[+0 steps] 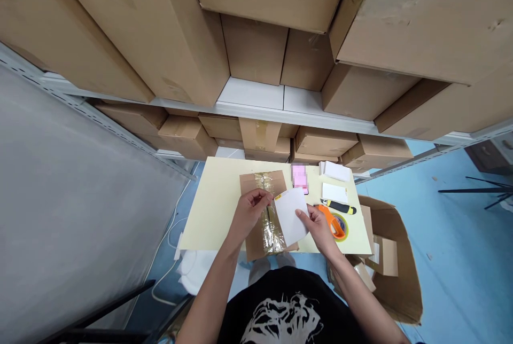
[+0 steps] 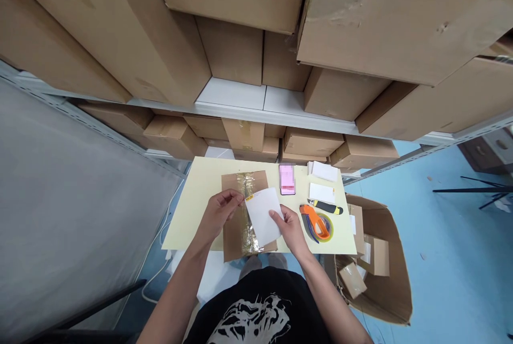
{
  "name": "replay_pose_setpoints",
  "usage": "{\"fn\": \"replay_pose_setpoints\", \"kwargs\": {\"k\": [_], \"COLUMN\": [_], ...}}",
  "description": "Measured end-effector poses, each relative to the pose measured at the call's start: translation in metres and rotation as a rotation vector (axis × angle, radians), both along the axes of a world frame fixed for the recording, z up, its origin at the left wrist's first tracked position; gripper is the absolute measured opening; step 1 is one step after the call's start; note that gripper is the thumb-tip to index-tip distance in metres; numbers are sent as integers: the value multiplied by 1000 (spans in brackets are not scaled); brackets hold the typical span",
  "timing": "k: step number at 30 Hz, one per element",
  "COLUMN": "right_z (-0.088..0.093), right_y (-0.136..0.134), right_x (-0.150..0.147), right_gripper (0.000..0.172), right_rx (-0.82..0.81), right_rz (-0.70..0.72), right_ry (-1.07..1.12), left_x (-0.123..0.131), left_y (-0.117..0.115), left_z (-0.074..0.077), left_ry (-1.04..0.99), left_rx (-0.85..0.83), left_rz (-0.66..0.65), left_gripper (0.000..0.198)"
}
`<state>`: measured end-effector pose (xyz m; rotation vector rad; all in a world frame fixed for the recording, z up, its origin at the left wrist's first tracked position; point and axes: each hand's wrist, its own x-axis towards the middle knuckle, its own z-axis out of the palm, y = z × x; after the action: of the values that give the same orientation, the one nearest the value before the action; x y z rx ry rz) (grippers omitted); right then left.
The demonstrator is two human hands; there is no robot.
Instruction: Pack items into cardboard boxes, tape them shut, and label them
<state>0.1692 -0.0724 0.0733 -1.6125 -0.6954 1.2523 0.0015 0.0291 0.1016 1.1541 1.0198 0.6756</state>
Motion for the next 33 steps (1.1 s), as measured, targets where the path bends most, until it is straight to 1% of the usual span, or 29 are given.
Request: {"fn": "replay_pose_setpoints", "kwargs": {"k": [5,11,17,20,24,26,28,30,31,33], "right_z": [-2,-4,0,2,-3,-8,-10,-7,-4,5], "right_y": [-2,-5,-7,-7,-6,-6,-7,-9,-10,-11], "right_x": [2,5,5,4,1,-2,-5,-9,-11,-14], "right_gripper": [44,43,44,42,40,37,39,51,54,51], "right_rx": [-4,1,3,12,31,64,150,288,373,545], "right_rz": [-6,-4,-9,-8,47,97,97,73,87,206], "right_ry": [-19,-23,-33,-24,-41,-143,-364,-648,-777,-963], "left_x": [3,6,8,10,12,12,11,8,7,4], "left_y": [0,-2,-4,-5,-9,-13,-16,-20,-22,-27], "left_z": [-3,3,2,2,3,1,-1,-4,-6,-8], "left_ry": [1,55,5,-47,-202,-276,-328,-349,-347,-333], "left_rx": [27,20,-14,-88,-288,-401,-491,-539,-555,-588], "left_rz": [-2,14,-22,-44,-106,-151,-173,-160,-154,-153], "left_gripper": [29,25,30,35,41,43,44,44,45,46]}}
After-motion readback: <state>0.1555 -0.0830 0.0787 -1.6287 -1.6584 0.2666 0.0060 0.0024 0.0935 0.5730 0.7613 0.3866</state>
